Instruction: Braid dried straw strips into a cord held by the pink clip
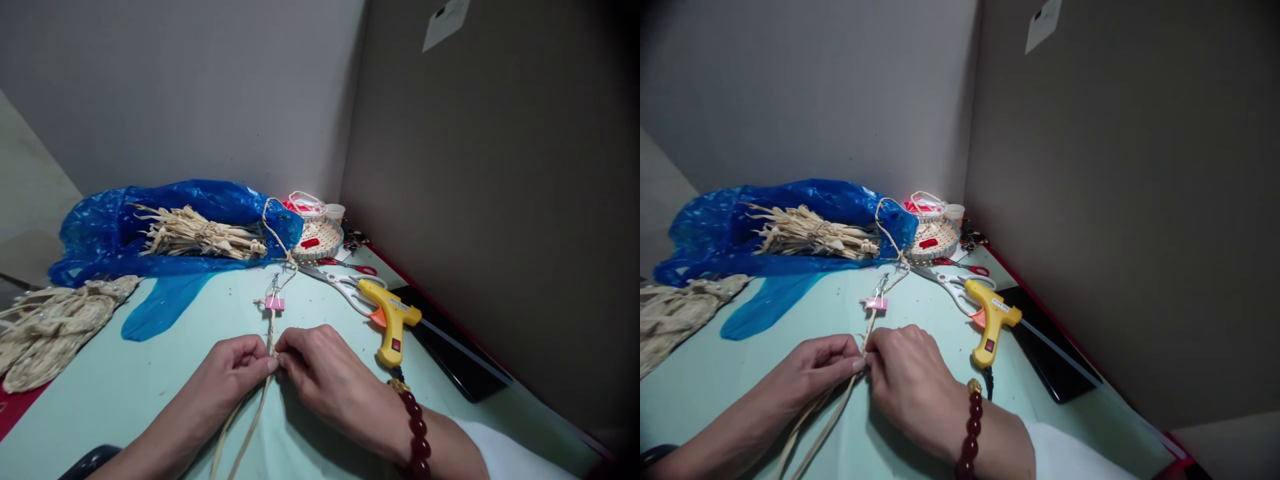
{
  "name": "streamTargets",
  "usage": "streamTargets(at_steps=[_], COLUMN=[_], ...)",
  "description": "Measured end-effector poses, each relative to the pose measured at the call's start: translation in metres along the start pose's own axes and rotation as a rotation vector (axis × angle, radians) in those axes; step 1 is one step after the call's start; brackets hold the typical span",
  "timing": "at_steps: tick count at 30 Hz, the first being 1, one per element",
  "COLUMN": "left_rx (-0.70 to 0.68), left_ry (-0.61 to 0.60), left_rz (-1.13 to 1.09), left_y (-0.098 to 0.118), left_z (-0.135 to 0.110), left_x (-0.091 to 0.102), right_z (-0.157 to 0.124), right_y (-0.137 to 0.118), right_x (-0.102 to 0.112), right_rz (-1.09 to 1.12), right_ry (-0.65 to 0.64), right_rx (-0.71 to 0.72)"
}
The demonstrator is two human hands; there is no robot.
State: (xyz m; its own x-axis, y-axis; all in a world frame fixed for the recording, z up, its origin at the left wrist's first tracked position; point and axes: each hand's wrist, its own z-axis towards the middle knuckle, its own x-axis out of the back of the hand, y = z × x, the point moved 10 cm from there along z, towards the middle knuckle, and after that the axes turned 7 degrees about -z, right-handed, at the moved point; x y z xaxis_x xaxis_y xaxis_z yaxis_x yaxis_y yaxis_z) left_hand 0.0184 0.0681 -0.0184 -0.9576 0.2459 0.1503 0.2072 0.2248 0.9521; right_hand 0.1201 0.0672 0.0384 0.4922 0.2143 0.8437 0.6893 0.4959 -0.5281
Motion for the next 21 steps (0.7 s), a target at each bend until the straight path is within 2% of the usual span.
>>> streamTargets(at_steps=[4,7,12,15,21], left_rx=[-0.063,-0.112,-0.017,-0.041,-0.034], left_ry=[0.049,0.105,0.066,0.076,0.125], left_rz=[0.212,0.322,0.137,0.048,-0.046], left_y=[0.007,0.015,0.005,0.005,0.003], left_z=[-0.007,-0.013,-0.013,-0.011,-0.012], left_x=[0.001,0.003,-0.001,-0.001,-0.002], right_z=[-0.005,-0.007,-0.009,-0.009,-0.017], right_y=[-0.004,-0.011,-0.014,-0.016,-0.034], right_x=[0.003,0.004,0.002,0.003,-0.007], right_rz=[-0.234,-0.274,-0.257,-0.285,-0.443], right_ry=[-0.003,0.014,0.018,0.030,0.077], right_rx=[-0.019,0.012,0.028,0.051,0.206])
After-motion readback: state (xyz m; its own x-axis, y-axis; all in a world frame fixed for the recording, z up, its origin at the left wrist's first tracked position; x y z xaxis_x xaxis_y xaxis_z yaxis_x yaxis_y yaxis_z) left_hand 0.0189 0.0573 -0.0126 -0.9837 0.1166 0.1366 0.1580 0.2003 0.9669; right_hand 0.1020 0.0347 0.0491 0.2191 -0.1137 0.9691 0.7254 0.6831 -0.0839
